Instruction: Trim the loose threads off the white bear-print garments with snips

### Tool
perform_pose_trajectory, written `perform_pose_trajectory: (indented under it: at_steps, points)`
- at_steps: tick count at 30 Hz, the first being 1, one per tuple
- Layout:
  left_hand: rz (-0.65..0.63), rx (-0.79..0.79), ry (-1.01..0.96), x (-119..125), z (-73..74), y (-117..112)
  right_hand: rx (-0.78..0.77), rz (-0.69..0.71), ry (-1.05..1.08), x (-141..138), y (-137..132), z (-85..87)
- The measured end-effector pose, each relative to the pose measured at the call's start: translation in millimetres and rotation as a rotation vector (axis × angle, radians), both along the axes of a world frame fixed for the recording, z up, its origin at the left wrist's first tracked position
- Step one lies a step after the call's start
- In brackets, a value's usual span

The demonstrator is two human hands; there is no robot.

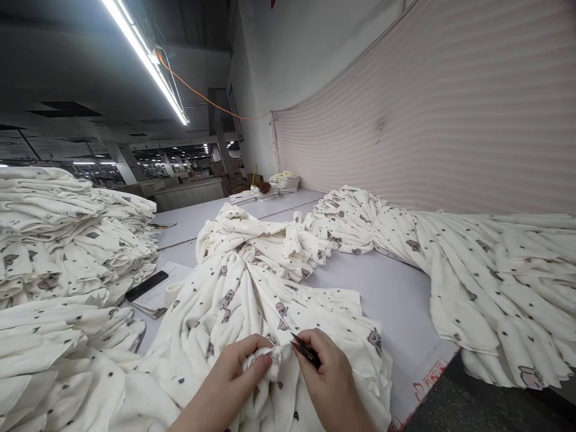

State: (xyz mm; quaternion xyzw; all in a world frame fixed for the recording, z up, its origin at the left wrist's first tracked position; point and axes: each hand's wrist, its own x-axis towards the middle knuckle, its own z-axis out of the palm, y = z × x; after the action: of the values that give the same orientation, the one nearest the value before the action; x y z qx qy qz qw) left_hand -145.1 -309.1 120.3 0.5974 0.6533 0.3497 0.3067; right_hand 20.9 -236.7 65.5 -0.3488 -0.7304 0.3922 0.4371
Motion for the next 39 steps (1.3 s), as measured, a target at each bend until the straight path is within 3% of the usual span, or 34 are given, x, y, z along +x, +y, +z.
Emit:
perform_pose_trajectory:
  at_steps: [3,6,8,13,18,23,29,36,39]
  points:
    - [0.073,-0.026,-0.095,-3,1.9,5,0.066,0.037,0.137,-6,-1,-5.4]
    - [0.011,-0.021,-0.216,-4,-0.7,6,0.189,0.085,0.185,-12,-6,-8.3]
    - [-0.036,-0.027,-0.246,-4,-1.1,4,0.193,0.114,0.174,-16,-9,-7.1]
    - [-0.014,-0.011,-0.138,-2,4.0,0,-0.027,0.141,0.177,-26,-11,1.0]
    - [0.112,-0.017,-0.157,1,5.5,2,-0.199,0.139,0.244,-26,-10,2.2]
    - [0.223,0.025,-0.196,2,2.5,2,-0.086,0.154,0.173,-12,-8,-2.6]
    - [0.130,0.017,-0.176,1,0.1,2,-0.108,0.188,0.040,-13,-6,3.9]
    - [0.087,-0.015,-0.145,0,5.2,1,-0.472,0.399,0.056,-5,0,17.3]
    - [0.077,-0.024,-0.141,1,5.9,2,-0.534,0.452,0.065,-2,1,17.2]
